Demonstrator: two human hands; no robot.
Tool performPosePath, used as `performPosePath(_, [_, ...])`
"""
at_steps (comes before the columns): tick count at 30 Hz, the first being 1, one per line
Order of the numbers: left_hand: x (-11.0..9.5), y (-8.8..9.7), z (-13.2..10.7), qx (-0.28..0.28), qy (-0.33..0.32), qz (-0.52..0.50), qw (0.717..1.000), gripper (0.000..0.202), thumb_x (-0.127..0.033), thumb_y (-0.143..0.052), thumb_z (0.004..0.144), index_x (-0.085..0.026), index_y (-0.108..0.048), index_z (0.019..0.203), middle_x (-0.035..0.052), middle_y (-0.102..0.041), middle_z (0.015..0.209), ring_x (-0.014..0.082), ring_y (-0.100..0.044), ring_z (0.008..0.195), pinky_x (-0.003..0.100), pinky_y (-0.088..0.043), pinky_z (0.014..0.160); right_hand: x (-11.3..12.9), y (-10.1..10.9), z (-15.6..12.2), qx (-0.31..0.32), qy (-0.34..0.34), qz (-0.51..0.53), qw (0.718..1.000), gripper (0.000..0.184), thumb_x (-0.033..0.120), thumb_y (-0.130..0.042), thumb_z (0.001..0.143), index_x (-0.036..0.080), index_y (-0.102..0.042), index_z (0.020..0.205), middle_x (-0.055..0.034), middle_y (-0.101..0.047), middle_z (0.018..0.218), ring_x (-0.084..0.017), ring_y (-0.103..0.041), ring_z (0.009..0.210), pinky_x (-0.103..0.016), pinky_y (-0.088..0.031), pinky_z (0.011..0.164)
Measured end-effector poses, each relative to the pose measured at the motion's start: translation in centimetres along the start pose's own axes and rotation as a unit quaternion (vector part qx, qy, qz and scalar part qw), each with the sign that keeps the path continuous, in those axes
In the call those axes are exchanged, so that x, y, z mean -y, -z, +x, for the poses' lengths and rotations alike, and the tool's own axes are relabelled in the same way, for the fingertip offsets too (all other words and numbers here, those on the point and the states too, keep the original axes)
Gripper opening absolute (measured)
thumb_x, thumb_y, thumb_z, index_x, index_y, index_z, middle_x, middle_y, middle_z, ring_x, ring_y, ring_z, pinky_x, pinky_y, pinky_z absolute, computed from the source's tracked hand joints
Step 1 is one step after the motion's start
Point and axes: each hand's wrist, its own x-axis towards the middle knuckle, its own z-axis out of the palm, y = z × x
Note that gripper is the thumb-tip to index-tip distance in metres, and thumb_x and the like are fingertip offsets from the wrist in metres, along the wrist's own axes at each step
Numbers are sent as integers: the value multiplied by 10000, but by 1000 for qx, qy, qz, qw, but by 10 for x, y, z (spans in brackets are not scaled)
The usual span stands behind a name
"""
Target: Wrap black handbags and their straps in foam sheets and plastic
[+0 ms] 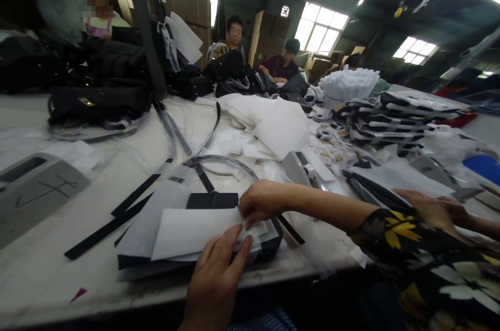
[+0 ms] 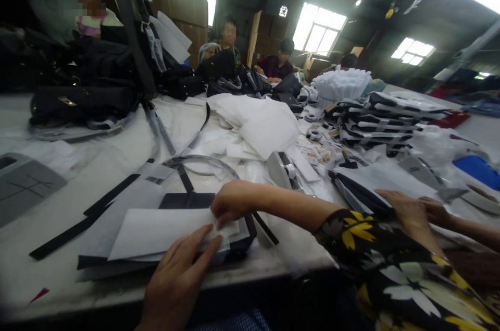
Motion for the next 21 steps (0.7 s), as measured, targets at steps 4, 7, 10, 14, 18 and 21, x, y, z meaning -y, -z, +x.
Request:
performPosePath(4, [3,0,-2,27,-28,4,999,444,-97,-329,1005,-229,-609,1324,10,-583,1418,205,-566,1251,363,-381,1060,5,10,19,61,-2,-79,995,84,334,-727,840,268,-762,877,5,-755,859,-144,-629,729,-246,-261,533])
performPosePath(7, [4,2,1,20,-36,-7,999,441,-120,-306,1018,-224,-626,1304,-21,-631,1359,206,-581,1230,355,-408,1011,8,17,33,104,-15,-109,988,138,404,-760,803,275,-778,850,7,-748,802,-141,-604,669,-253,-247,522])
performPosePath(10, [1,3,4,12,-19,-22,1000,432,-137,-304,1023,-214,-650,1271,9,-673,1300,210,-608,1195,361,-436,971,9,23,43,123,-23,-108,986,223,473,-809,730,272,-787,825,14,-746,768,-132,-581,632,-251,-247,531])
performPosePath(14, [-2,1,3,6,-1,-36,999,401,-164,-330,1027,-201,-653,1262,38,-685,1279,224,-620,1180,371,-454,963,4,27,47,124,-22,-86,988,249,470,-849,680,265,-801,813,19,-746,726,-117,-552,584,-252,-252,542])
performPosePath(18, [-2,-2,0,0,4,-42,999,397,-175,-327,1035,-204,-645,1270,26,-672,1300,223,-619,1186,374,-446,973,-2,29,43,114,-19,-13,993,280,466,-856,683,230,-810,824,22,-742,707,-103,-559,575,-239,-287,547])
performPosePath(21, [-2,-2,-1,6,0,-35,999,393,-153,-347,1025,-204,-623,1300,28,-660,1320,215,-612,1196,373,-447,980,-6,26,39,102,-24,44,994,267,438,-861,687,211,-804,814,31,-741,715,-92,-568,580,-220,-315,563])
